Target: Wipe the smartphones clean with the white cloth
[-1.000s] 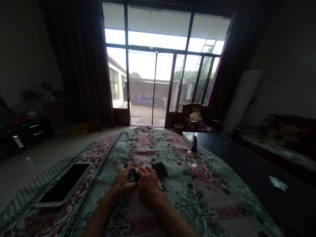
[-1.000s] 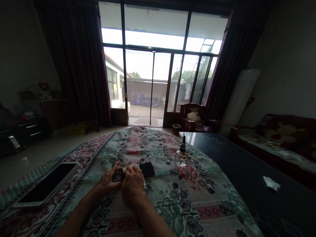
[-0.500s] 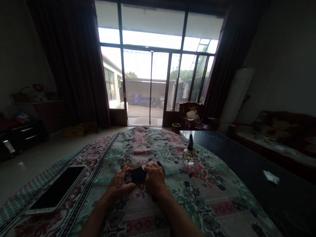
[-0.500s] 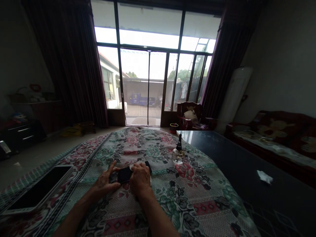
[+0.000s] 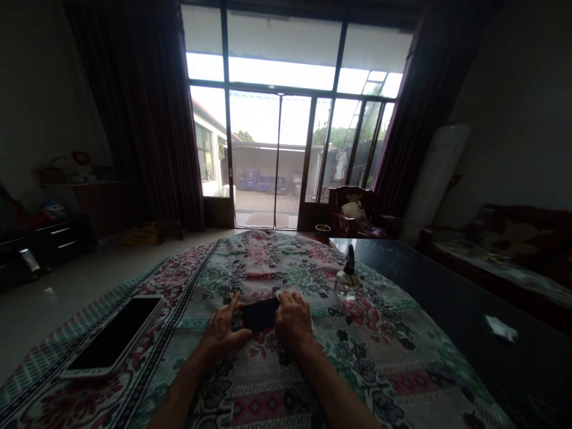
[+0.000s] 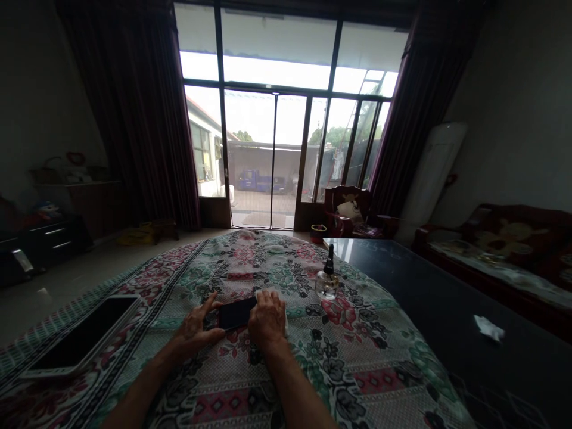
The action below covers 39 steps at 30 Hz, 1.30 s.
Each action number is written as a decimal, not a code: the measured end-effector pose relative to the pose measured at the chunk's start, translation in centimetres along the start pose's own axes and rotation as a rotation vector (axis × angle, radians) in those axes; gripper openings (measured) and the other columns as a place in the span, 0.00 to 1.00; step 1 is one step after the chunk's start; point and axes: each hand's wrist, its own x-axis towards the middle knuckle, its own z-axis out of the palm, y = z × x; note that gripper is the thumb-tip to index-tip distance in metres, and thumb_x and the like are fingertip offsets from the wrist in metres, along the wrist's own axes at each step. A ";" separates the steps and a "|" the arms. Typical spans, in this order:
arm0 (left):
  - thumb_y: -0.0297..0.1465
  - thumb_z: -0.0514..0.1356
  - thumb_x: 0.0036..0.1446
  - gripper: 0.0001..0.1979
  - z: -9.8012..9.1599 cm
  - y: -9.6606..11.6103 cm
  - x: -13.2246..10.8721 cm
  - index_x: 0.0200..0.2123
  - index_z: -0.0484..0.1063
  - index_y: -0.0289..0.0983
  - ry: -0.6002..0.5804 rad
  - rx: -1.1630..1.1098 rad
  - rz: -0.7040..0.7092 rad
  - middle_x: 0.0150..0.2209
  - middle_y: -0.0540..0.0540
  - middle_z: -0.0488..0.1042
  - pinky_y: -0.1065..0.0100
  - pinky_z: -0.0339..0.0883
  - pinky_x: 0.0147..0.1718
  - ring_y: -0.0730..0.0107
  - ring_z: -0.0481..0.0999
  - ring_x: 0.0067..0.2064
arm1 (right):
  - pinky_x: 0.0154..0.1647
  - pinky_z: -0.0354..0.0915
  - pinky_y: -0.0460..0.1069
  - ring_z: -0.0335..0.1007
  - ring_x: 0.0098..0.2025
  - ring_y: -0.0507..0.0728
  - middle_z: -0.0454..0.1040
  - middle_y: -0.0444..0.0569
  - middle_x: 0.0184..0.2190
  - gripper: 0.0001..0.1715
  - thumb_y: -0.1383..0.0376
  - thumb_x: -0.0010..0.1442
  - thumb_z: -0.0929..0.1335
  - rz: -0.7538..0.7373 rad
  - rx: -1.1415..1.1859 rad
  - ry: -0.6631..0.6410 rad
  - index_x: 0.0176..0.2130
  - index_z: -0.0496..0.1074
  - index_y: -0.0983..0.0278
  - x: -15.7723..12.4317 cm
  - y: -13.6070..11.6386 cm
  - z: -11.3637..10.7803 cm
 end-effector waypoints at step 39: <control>0.32 0.60 0.50 0.40 0.8 -1.2 0.4 0.67 0.53 0.38 -0.036 0.114 0.017 0.62 0.41 0.68 0.52 0.50 0.64 0.53 0.62 0.65 | 0.63 0.50 0.55 0.57 0.63 0.60 0.68 0.46 0.60 0.25 0.69 0.61 0.62 -0.384 0.259 -0.173 0.57 0.69 0.58 -0.9 -3.2 0.6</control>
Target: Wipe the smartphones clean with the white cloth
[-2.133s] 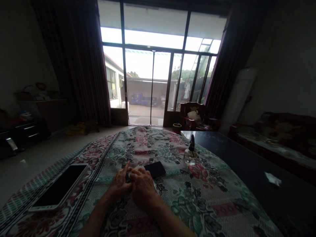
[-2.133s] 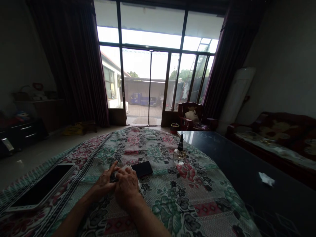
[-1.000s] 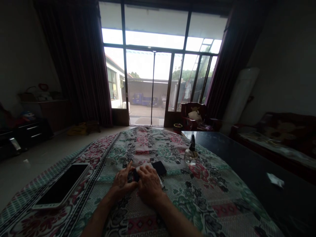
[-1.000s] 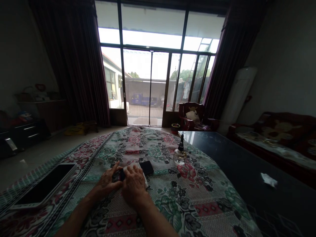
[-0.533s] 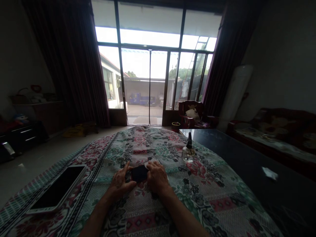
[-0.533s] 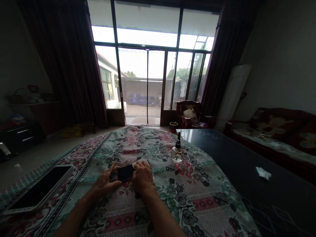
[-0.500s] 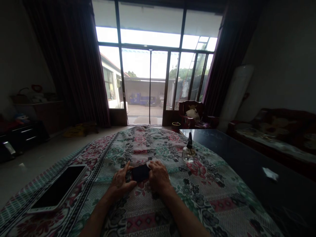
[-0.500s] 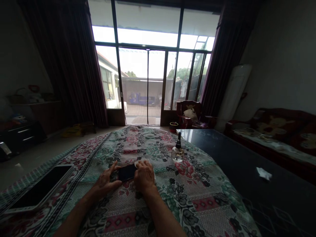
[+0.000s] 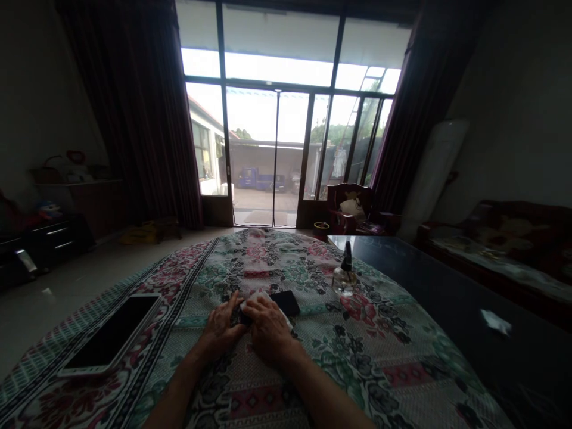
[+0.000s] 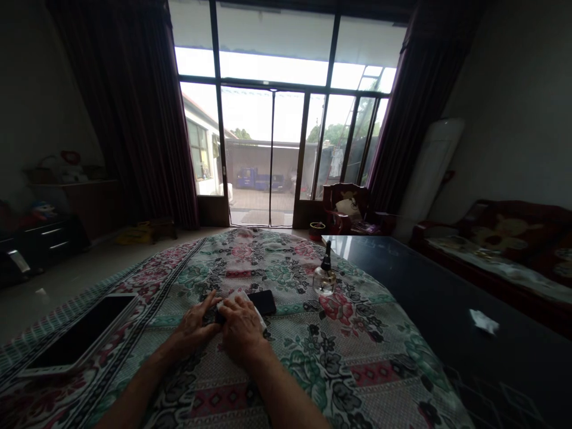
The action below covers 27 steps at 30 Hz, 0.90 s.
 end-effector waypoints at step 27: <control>0.34 0.62 0.49 0.39 -0.1 0.4 0.1 0.65 0.56 0.40 -0.017 0.001 -0.015 0.61 0.41 0.68 0.52 0.50 0.63 0.52 0.62 0.64 | 0.56 0.54 0.50 0.61 0.56 0.56 0.72 0.43 0.55 0.23 0.71 0.62 0.62 -0.150 -0.048 -0.081 0.53 0.71 0.55 0.5 -0.2 -1.1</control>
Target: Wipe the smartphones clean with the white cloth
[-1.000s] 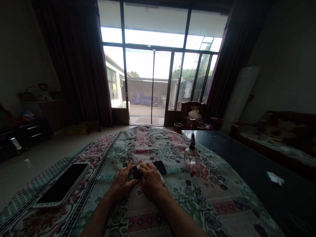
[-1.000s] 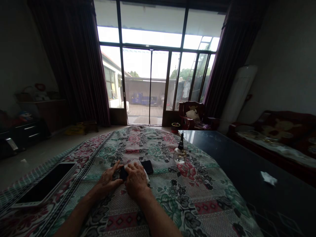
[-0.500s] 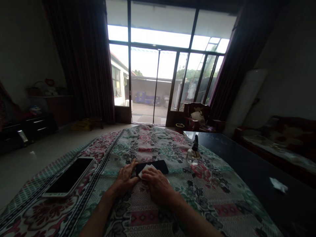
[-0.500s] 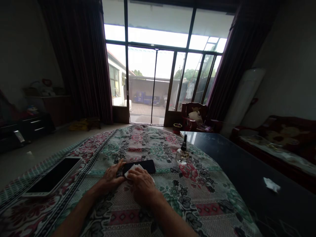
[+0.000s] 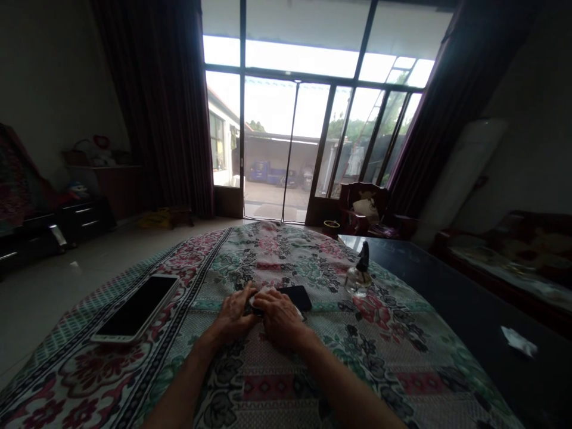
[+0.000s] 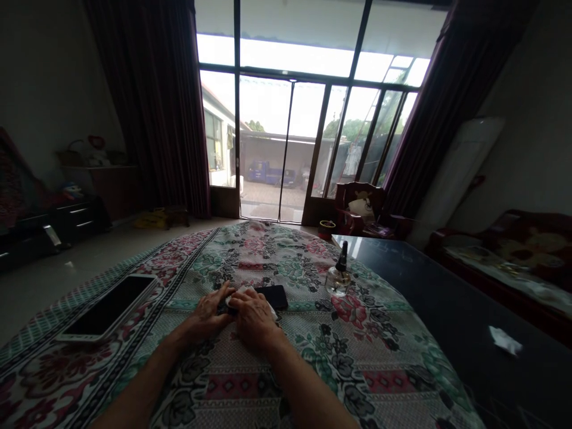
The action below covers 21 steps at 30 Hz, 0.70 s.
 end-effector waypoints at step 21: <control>0.36 0.62 0.51 0.39 -0.6 1.5 -0.5 0.66 0.56 0.40 0.016 0.039 -0.001 0.60 0.41 0.69 0.53 0.51 0.61 0.52 0.65 0.61 | 0.62 0.54 0.55 0.65 0.57 0.57 0.76 0.47 0.52 0.26 0.77 0.58 0.60 0.205 -0.061 0.195 0.47 0.77 0.59 -4.9 3.9 -2.2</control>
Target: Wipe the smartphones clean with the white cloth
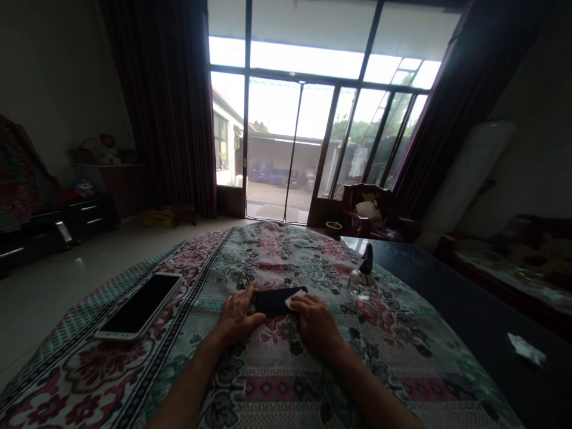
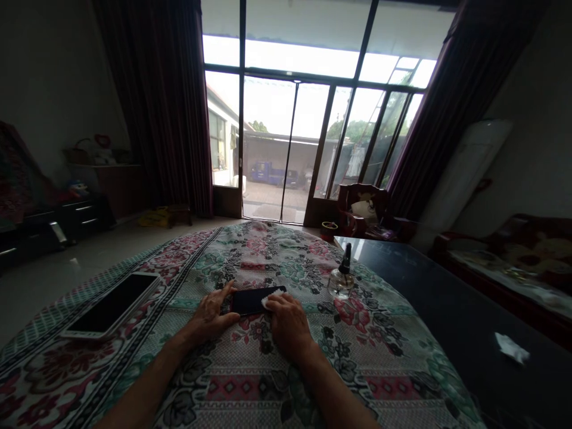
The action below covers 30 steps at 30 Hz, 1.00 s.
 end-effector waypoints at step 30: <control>0.37 0.61 0.51 0.39 0.0 -0.2 0.0 0.66 0.55 0.40 0.003 -0.034 0.006 0.60 0.41 0.69 0.55 0.50 0.62 0.53 0.64 0.62 | 0.44 0.67 0.49 0.74 0.41 0.57 0.78 0.52 0.39 0.18 0.69 0.59 0.58 0.158 0.323 0.311 0.42 0.75 0.64 1.6 0.7 -1.0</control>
